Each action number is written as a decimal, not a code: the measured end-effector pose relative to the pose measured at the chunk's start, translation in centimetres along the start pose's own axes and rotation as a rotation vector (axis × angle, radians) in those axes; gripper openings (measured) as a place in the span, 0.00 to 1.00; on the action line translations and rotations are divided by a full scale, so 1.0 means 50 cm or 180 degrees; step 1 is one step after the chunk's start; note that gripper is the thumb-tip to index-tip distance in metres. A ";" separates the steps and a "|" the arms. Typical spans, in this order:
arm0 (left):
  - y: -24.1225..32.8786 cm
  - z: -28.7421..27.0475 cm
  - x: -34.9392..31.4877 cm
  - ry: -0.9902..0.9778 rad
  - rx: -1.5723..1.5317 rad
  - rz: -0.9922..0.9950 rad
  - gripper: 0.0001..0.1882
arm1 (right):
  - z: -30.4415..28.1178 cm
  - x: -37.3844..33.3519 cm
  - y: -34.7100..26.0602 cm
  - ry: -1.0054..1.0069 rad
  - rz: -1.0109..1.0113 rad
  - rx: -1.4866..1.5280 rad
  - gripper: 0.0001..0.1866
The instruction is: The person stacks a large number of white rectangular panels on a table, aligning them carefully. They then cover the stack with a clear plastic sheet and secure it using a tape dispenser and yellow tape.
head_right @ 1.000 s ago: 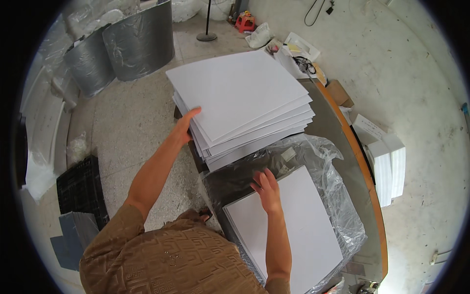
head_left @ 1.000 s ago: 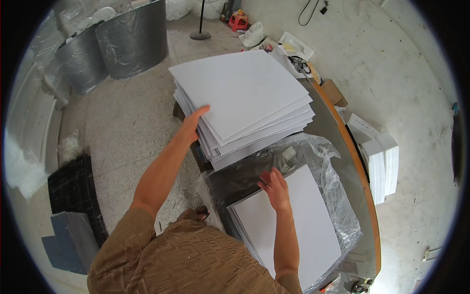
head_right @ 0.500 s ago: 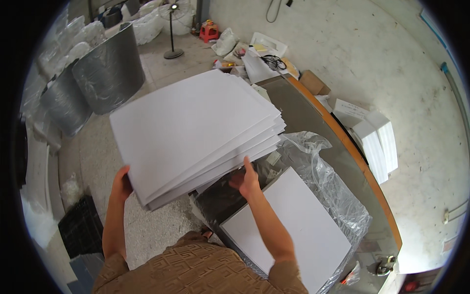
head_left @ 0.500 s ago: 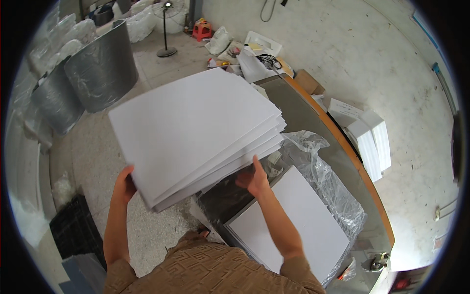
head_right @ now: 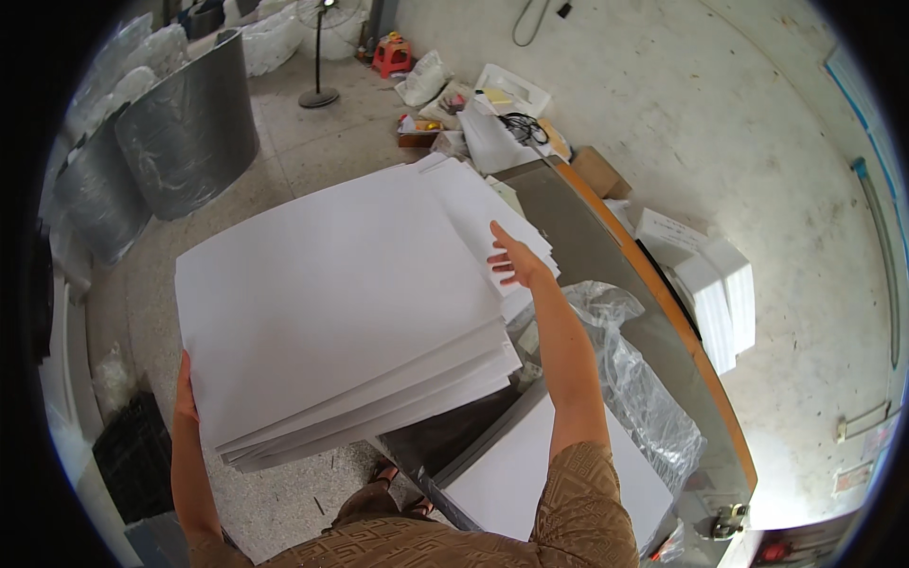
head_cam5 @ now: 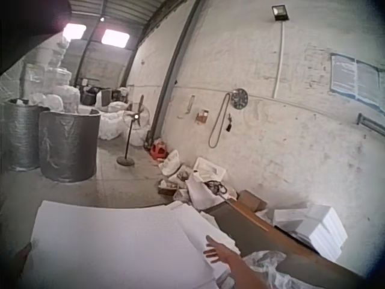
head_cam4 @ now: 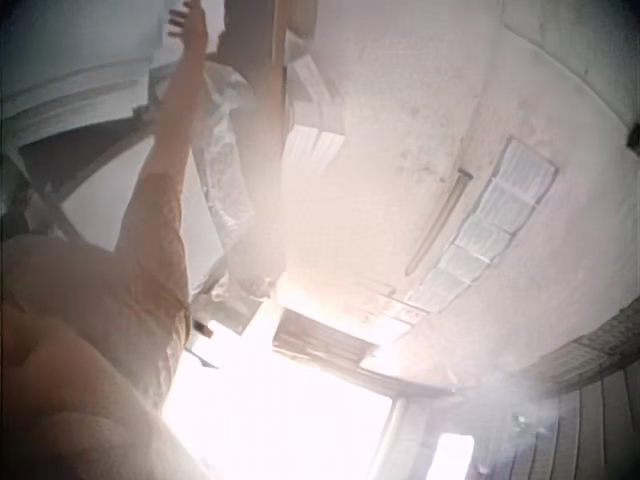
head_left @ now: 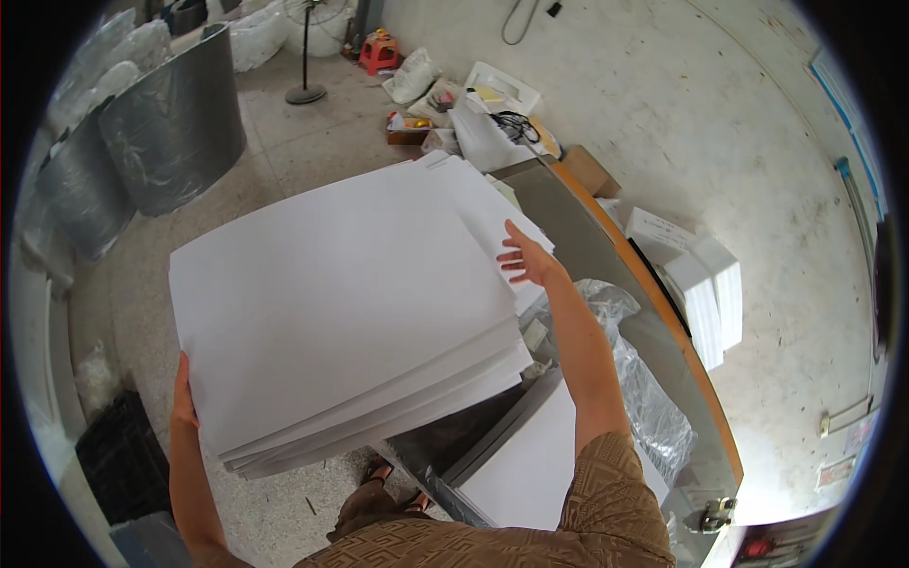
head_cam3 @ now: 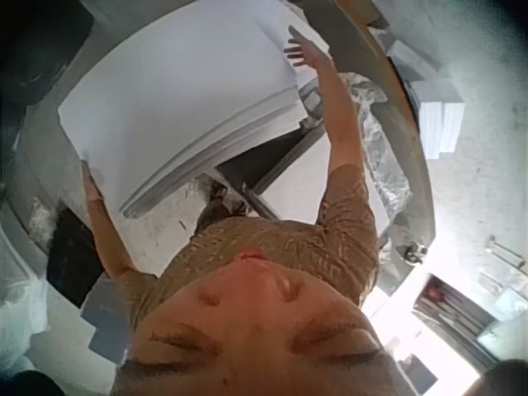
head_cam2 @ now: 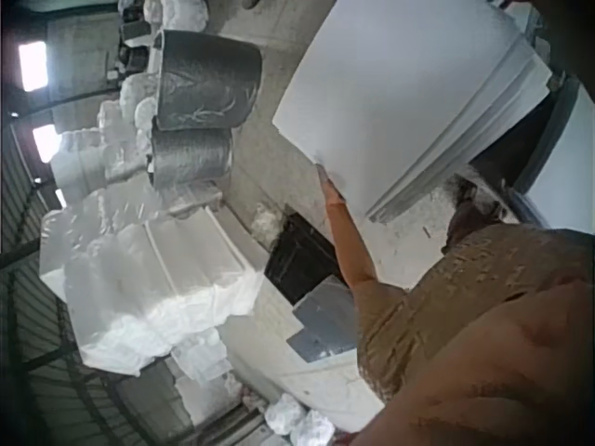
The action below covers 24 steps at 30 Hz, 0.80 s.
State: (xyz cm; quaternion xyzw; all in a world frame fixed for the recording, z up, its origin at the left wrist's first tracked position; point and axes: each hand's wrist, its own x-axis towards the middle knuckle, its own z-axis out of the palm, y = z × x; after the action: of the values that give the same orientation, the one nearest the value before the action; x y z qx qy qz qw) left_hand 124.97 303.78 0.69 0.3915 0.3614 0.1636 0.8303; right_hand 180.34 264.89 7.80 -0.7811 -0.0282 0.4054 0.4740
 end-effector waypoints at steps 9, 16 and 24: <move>0.004 0.027 0.016 0.0088 -0.0260 -0.0071 0.34 | 0.138 0.009 -0.034 -0.0732 -0.0020 -0.0390 0.46; -0.035 -0.001 0.047 0.0032 -0.0342 0.0364 0.30 | 0.122 -0.048 -0.042 -0.0862 -0.0282 0.0221 0.40; 0.102 0.012 0.022 0.0471 -0.0175 0.0864 0.31 | 0.001 -0.395 -0.045 0.0546 -0.1346 0.0096 0.49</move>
State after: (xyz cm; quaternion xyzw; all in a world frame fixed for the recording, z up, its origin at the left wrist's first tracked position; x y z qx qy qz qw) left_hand 126.22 307.34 4.32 0.4007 0.3608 0.3125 0.7820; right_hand 167.86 257.73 21.48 -0.7823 -0.1447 0.2295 0.5607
